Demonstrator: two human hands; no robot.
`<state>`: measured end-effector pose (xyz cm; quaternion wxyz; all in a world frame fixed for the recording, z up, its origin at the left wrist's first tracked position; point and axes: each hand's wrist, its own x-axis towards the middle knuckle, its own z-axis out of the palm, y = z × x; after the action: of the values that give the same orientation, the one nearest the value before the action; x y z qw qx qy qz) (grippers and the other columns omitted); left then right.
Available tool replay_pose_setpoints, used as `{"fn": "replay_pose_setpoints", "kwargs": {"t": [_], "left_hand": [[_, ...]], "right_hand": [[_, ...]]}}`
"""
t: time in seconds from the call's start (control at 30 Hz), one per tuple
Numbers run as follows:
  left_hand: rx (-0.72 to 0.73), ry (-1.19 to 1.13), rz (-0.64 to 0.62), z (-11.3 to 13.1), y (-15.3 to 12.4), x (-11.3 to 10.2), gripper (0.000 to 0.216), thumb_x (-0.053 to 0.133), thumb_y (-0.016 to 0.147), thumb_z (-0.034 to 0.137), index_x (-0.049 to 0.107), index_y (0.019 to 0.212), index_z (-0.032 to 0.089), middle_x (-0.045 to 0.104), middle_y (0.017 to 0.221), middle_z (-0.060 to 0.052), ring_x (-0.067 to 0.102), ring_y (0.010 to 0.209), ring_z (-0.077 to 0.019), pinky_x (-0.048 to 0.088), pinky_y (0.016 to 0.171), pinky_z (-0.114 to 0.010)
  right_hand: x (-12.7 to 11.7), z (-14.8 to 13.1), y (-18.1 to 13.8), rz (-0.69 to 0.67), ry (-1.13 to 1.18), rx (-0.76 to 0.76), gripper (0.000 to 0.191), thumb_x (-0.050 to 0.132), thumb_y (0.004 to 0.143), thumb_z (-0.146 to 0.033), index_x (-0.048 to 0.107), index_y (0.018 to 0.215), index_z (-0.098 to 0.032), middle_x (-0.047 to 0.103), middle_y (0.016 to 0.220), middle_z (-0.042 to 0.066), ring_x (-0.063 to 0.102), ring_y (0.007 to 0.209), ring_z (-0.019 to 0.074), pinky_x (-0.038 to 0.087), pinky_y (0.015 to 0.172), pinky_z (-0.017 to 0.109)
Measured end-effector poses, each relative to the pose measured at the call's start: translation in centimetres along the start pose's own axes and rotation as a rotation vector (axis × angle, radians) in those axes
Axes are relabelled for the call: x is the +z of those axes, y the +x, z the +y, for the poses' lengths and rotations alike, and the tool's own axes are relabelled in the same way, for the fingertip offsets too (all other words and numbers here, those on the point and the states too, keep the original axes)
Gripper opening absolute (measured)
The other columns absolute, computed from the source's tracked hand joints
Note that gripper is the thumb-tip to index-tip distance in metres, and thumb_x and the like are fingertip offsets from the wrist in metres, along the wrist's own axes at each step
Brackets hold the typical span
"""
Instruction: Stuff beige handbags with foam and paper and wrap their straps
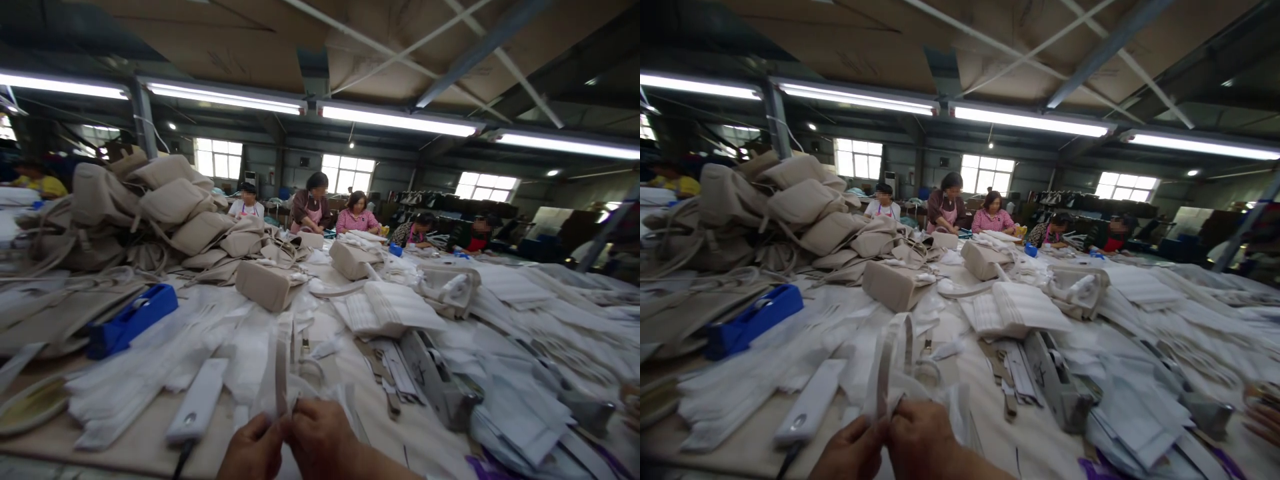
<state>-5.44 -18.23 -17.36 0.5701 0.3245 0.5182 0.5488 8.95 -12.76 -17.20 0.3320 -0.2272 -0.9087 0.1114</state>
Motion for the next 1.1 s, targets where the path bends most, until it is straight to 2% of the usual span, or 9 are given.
{"fn": "replay_pose_setpoints", "kwargs": {"t": [0.13,0.27,0.43,0.53,0.6,0.73,0.87,1.0,1.1], "left_hand": [[0.057,0.029,0.090,0.3,-0.7,0.1,0.047,0.077,0.060,0.060,0.066,0.066,0.015,0.041,0.045,0.007,0.036,0.044,-0.0077,0.030,0.043,-0.020],[0.263,0.320,-0.071,1.0,-1.6,-0.2,0.026,0.070,0.077,0.042,0.073,0.082,0.017,0.068,0.077,-0.003,0.060,0.076,-0.0187,0.048,0.071,-0.026],[0.481,0.473,-0.163,0.0,-1.6,-0.1,0.016,0.062,0.085,0.028,0.075,0.088,0.019,0.068,0.089,-0.005,0.063,0.084,-0.0191,0.049,0.078,-0.028],[0.437,0.456,-0.187,-0.4,-1.5,-0.7,0.016,0.064,0.083,0.029,0.074,0.090,0.018,0.067,0.087,-0.005,0.061,0.085,-0.0187,0.048,0.078,-0.028],[0.277,0.345,-0.237,-0.3,-1.5,-1.2,0.023,0.065,0.082,0.036,0.072,0.090,0.015,0.061,0.071,-0.002,0.057,0.069,-0.0146,0.045,0.065,-0.025],[0.039,0.150,-0.179,0.0,-1.1,-1.4,0.039,0.065,0.080,0.050,0.066,0.077,0.011,0.033,0.049,0.008,0.026,0.046,-0.0056,0.018,0.044,-0.020],[-0.027,-0.004,-0.073,-0.3,-0.8,-0.4,0.037,0.074,0.073,0.047,0.066,0.078,0.011,0.034,0.051,0.008,0.023,0.046,-0.0046,0.016,0.043,-0.021],[0.026,0.042,-0.021,0.1,-1.1,-0.2,0.033,0.074,0.073,0.042,0.071,0.088,0.012,0.042,0.052,0.007,0.034,0.047,-0.0061,0.026,0.044,-0.020],[0.295,0.335,-0.034,0.4,-1.5,-0.4,0.019,0.067,0.081,0.034,0.074,0.089,0.018,0.061,0.071,-0.002,0.058,0.075,-0.0163,0.047,0.069,-0.026]], "right_hand": [[-2.0,-0.5,0.2,-0.151,0.238,0.169,0.011,0.056,0.080,-0.024,0.064,0.078,-0.016,0.058,0.072,0.002,0.049,0.063,0.0122,0.037,0.057,0.023],[-4.1,-0.6,0.8,-0.289,0.966,0.708,0.038,0.065,0.076,-0.051,0.057,0.068,-0.015,0.038,0.051,-0.007,0.030,0.045,0.0057,0.024,0.044,0.021],[-3.1,-0.5,0.6,-0.185,1.396,1.054,0.039,0.078,0.064,-0.040,0.045,0.060,-0.018,0.027,0.045,-0.012,0.015,0.039,0.0022,0.008,0.040,0.022],[-2.5,-0.6,0.2,-0.156,1.273,1.009,0.029,0.071,0.071,-0.037,0.052,0.064,-0.016,0.032,0.046,-0.010,0.021,0.039,0.0033,0.014,0.040,0.021],[-2.6,-0.7,0.0,-0.187,1.032,0.823,0.025,0.067,0.076,-0.034,0.057,0.065,-0.014,0.039,0.050,-0.007,0.032,0.044,0.0056,0.025,0.045,0.021],[-2.5,-0.9,-0.3,-0.246,0.323,0.292,0.019,0.054,0.087,-0.023,0.061,0.072,-0.014,0.058,0.074,0.004,0.052,0.070,0.0137,0.040,0.066,0.026],[-2.3,-1.3,-0.5,-0.407,-0.164,0.114,0.020,0.043,0.090,-0.014,0.062,0.087,-0.012,0.061,0.087,0.011,0.053,0.071,0.0167,0.042,0.063,0.029],[-3.2,-1.0,-0.1,-0.400,0.040,0.176,0.016,0.051,0.089,-0.024,0.063,0.090,-0.013,0.060,0.087,0.008,0.052,0.073,0.0162,0.041,0.064,0.029],[-3.9,-0.4,0.4,-0.340,0.582,0.527,0.034,0.054,0.088,-0.046,0.062,0.078,-0.014,0.047,0.060,-0.002,0.041,0.054,0.0100,0.034,0.052,0.024]]}}
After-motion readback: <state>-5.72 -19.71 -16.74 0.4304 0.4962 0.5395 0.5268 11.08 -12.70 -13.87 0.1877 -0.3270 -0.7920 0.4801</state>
